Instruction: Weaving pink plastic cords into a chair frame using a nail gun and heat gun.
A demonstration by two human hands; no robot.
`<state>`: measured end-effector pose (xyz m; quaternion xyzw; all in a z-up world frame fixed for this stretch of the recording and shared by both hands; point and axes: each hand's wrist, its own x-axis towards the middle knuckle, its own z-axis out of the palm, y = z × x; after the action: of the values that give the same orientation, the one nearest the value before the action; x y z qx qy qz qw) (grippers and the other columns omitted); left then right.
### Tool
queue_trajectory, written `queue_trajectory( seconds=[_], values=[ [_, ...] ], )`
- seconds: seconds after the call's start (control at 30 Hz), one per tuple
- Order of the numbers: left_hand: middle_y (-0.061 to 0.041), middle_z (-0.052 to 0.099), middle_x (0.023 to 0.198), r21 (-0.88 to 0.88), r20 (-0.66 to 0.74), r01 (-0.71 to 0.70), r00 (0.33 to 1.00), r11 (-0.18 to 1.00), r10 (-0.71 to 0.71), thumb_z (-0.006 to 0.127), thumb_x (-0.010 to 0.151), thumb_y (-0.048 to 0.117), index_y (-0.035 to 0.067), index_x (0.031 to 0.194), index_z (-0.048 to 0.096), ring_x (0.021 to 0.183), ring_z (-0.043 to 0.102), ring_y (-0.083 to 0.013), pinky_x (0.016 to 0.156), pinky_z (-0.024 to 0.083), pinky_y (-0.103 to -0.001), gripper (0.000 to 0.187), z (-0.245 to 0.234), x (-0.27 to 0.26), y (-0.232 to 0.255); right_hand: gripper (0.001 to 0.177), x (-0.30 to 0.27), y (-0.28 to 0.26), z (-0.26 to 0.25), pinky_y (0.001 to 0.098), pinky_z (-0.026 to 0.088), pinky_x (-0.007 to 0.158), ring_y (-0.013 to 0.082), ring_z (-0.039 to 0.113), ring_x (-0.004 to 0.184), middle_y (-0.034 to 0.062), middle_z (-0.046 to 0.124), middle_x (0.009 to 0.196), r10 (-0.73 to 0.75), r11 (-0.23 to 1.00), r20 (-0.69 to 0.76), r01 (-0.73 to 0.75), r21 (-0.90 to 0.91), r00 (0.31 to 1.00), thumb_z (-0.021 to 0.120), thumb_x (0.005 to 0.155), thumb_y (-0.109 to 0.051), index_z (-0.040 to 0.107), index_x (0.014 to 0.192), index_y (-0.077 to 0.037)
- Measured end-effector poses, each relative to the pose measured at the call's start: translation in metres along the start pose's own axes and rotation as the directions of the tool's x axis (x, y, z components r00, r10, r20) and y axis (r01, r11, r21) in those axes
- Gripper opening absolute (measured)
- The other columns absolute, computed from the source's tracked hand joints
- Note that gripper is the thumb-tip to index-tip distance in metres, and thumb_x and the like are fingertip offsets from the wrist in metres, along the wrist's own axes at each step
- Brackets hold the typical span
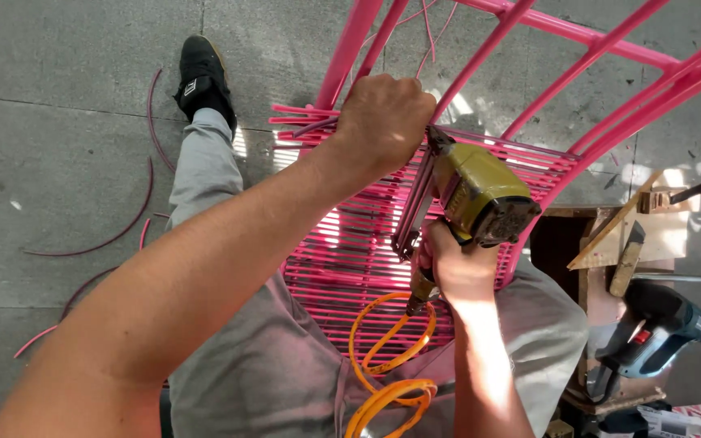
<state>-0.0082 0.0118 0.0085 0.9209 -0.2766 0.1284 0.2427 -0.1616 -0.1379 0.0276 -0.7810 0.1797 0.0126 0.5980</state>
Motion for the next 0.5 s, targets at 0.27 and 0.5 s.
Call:
queue_trajectory(
  seconds=[0.27, 0.5],
  values=[
    [-0.012, 0.073, 0.085, 0.119, 0.275, 0.074, 0.956, 0.990, -0.105, 0.067, 0.091, 0.020, 0.009, 0.096, 0.076, 0.077, 0.075, -0.0266, 0.064, 0.062, -0.043, 0.014, -0.008, 0.009, 0.006, 0.003, 0.004, 0.010, -0.006, 0.0284, 0.043, 0.044, 0.0116, 0.053, 0.049, 0.0032, 0.056, 0.065, 0.006, 1.000, 0.001, -0.006, 0.028, 1.000, 0.061, 0.091, 0.002, 0.059, 0.091, 0.000],
    [-0.012, 0.071, 0.084, 0.134, 0.335, 0.061, 0.937, 0.989, -0.103, 0.062, 0.099, 0.030, 0.006, 0.105, 0.073, 0.072, 0.074, -0.0216, 0.062, 0.062, -0.039, 0.028, -0.001, 0.010, 0.004, 0.006, 0.003, 0.004, -0.003, 0.0289, 0.044, 0.043, 0.0120, 0.053, 0.048, 0.0030, 0.055, 0.064, -0.003, 0.998, 0.025, 0.001, 0.065, 1.000, 0.059, 0.091, 0.004, 0.058, 0.087, -0.001]
  ],
)
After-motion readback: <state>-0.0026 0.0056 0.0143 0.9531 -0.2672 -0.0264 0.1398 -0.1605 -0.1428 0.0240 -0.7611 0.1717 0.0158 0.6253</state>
